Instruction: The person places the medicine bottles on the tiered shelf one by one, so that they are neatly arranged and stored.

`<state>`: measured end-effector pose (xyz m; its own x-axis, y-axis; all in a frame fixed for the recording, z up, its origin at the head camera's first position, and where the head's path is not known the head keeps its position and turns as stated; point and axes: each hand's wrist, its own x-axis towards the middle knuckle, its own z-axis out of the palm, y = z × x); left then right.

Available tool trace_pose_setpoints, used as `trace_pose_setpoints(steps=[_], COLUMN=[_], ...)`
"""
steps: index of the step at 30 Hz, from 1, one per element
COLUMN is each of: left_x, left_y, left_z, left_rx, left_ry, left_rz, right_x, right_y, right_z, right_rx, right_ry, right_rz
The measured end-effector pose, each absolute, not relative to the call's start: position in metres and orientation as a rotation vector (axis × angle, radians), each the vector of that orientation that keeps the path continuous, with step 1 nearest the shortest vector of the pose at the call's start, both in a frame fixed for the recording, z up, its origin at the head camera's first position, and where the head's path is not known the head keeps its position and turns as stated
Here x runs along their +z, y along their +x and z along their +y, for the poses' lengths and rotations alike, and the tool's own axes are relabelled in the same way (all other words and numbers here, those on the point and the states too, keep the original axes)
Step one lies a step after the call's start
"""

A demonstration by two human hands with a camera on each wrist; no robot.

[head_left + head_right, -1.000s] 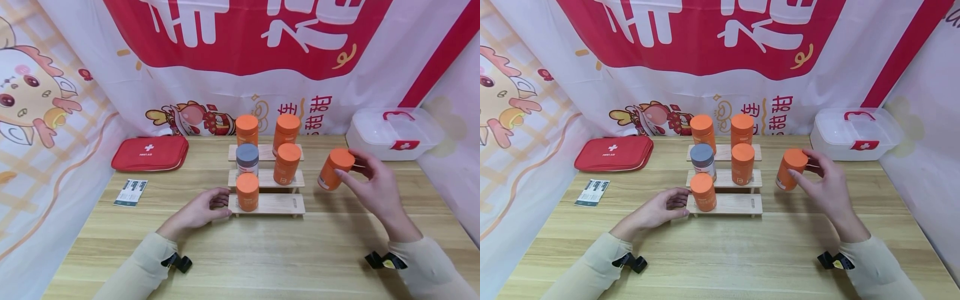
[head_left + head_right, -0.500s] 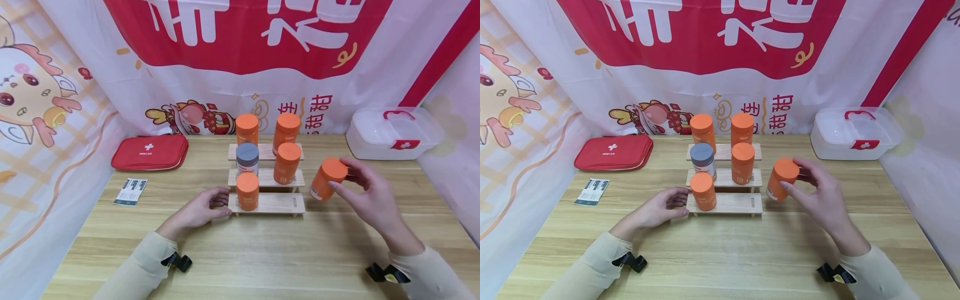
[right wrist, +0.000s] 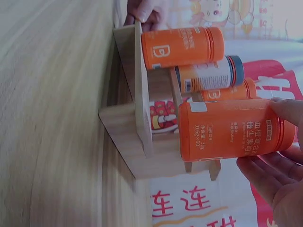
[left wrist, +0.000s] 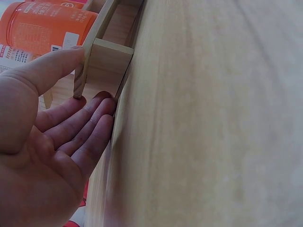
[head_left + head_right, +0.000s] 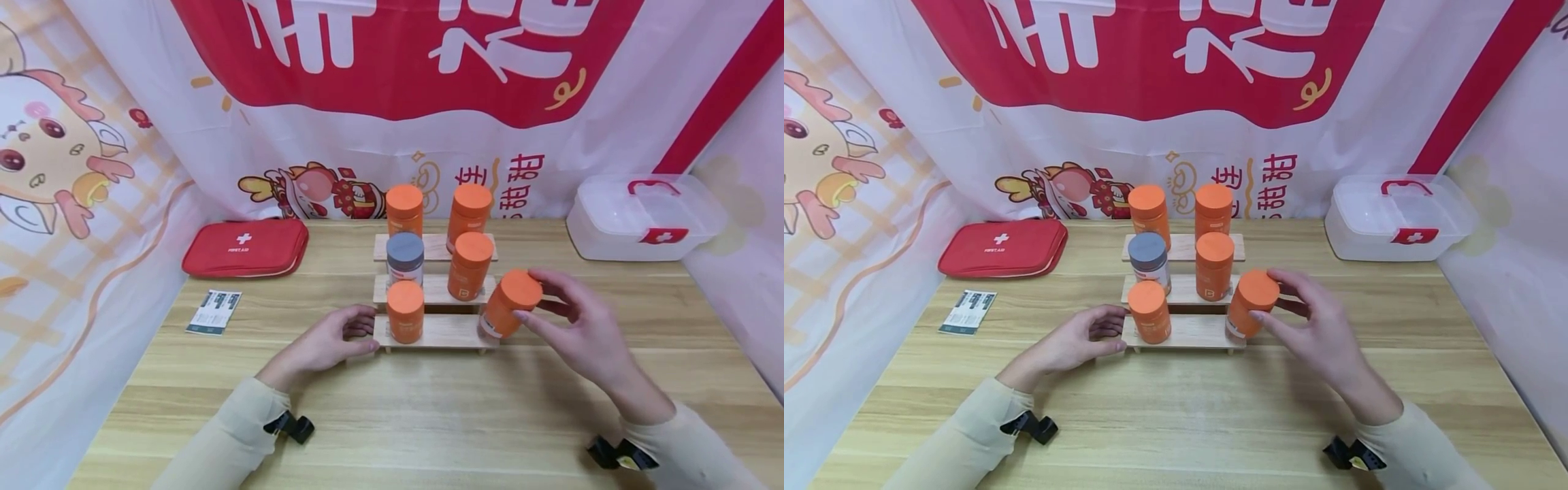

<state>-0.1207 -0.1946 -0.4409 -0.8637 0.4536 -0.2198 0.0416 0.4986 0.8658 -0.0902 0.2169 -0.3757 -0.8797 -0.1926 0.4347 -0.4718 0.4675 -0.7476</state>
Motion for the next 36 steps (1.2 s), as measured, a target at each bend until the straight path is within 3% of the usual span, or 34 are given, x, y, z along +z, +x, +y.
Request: trace_pose_setpoints(steps=[36], left_x=[-0.438], left_y=[-0.121], left_z=[-0.193], left_rx=[1.32], left_ry=[0.424], left_rz=[2.328], right_x=[-0.392], right_y=[-0.099], right_z=[0.176], right_rx=[1.314], right_ry=[0.76], right_rz=[-2.474])
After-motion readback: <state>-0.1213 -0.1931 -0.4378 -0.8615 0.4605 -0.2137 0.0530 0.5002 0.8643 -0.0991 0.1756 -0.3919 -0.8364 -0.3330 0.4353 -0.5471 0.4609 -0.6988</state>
